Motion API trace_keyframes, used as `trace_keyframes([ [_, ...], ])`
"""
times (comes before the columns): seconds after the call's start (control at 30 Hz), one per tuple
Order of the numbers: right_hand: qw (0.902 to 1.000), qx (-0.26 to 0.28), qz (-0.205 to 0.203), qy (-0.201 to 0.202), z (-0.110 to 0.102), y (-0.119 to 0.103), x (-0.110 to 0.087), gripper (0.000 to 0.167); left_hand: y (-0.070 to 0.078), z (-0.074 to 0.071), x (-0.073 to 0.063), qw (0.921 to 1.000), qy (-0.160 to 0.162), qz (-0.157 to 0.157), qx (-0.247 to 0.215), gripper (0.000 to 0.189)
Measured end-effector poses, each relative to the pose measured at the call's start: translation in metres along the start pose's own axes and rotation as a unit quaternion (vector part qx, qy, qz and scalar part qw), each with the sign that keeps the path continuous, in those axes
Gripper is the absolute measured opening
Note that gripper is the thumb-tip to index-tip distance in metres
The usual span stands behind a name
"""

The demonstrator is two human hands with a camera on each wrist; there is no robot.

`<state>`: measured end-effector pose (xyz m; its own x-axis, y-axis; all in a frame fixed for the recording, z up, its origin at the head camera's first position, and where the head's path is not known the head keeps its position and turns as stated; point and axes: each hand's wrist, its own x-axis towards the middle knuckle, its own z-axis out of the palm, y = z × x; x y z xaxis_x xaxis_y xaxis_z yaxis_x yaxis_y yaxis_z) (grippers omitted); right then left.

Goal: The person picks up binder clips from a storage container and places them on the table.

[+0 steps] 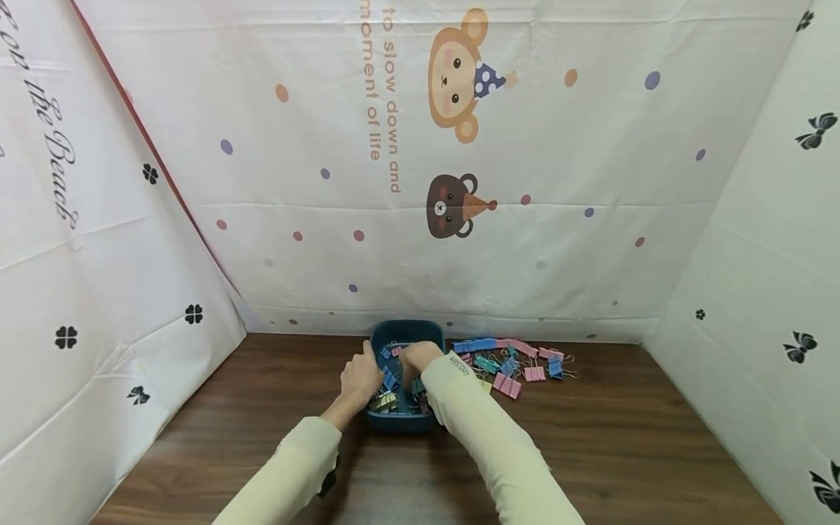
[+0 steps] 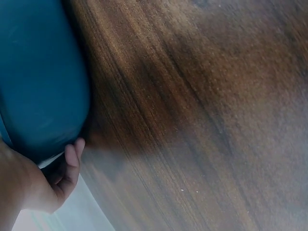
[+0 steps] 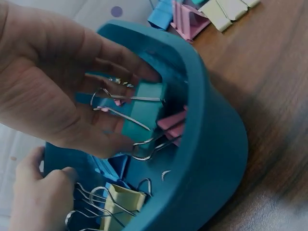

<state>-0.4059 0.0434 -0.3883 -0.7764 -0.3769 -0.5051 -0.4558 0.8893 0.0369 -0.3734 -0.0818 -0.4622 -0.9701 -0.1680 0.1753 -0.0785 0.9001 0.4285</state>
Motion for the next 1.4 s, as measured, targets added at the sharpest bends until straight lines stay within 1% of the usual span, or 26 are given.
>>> trace_keyframes([
  [0.13, 0.9990, 0.000, 0.018, 0.040, -0.008, 0.004, -0.006, 0.019, 0.003, 0.002, 0.001, 1.0000, 0.001, 0.005, -0.007, 0.074],
  [0.27, 0.9973, 0.012, 0.027, 0.067, -0.017, 0.011, -0.013, 0.015, 0.004, 0.004, 0.003, 1.0000, -0.001, -0.003, -0.004, 0.075],
  [0.43, 0.9950, 0.021, 0.035, 0.091, -0.033, 0.021, -0.033, 0.024, 0.004, 0.005, 0.009, 0.9997, 0.003, -0.006, 0.022, 0.076],
  [0.5, 0.9938, 0.017, 0.039, 0.103, -0.037, 0.027, -0.042, 0.029, 0.004, 0.005, 0.011, 0.9996, 0.000, -0.006, 0.029, 0.076],
  [0.67, 0.9919, 0.018, 0.052, 0.114, -0.039, 0.047, -0.055, 0.029, -0.001, 0.001, 0.010, 0.9994, -0.007, -0.008, 0.032, 0.076],
  [0.77, 0.9923, 0.026, 0.056, 0.107, -0.033, 0.063, -0.060, 0.023, -0.007, -0.001, 0.007, 0.9993, -0.005, -0.008, 0.036, 0.077],
  [0.87, 0.9924, 0.033, 0.065, 0.099, -0.022, 0.082, -0.067, 0.028, -0.011, -0.003, 0.004, 0.9993, -0.008, -0.006, 0.036, 0.077],
  [0.93, 0.9919, 0.048, 0.077, 0.089, -0.013, 0.096, -0.074, 0.026, -0.012, -0.003, 0.003, 0.9993, -0.013, -0.008, 0.035, 0.078],
  [0.97, 0.9913, 0.056, 0.085, 0.084, -0.009, 0.103, -0.077, 0.022, -0.012, -0.002, 0.003, 0.9992, -0.012, -0.008, 0.036, 0.079],
  [1.0, 0.9907, 0.059, 0.093, 0.080, -0.004, 0.110, -0.080, 0.024, -0.012, -0.002, 0.003, 0.9993, -0.013, -0.007, 0.036, 0.079],
  [1.07, 0.9885, 0.069, 0.112, 0.074, 0.004, 0.122, -0.086, 0.020, -0.011, 0.000, 0.004, 0.9993, -0.012, -0.005, 0.035, 0.079],
  [1.17, 0.9850, 0.072, 0.142, 0.066, 0.017, 0.137, -0.093, 0.022, -0.008, 0.000, 0.004, 0.9992, -0.012, -0.002, 0.037, 0.079],
  [1.23, 0.9838, 0.065, 0.155, 0.063, 0.025, 0.145, -0.097, 0.023, -0.006, -0.001, 0.003, 0.9993, -0.014, -0.003, 0.036, 0.079],
  [1.27, 0.9832, 0.063, 0.161, 0.058, 0.029, 0.147, -0.099, 0.020, -0.005, -0.001, 0.002, 0.9993, -0.015, -0.004, 0.035, 0.079],
  [1.37, 0.9814, 0.058, 0.178, 0.045, 0.039, 0.155, -0.100, 0.004, -0.001, -0.001, 0.001, 0.9993, -0.018, -0.004, 0.031, 0.078],
  [1.4, 0.9807, 0.059, 0.181, 0.043, 0.043, 0.158, -0.099, 0.004, 0.000, -0.001, 0.001, 0.9993, -0.019, -0.002, 0.031, 0.078],
])
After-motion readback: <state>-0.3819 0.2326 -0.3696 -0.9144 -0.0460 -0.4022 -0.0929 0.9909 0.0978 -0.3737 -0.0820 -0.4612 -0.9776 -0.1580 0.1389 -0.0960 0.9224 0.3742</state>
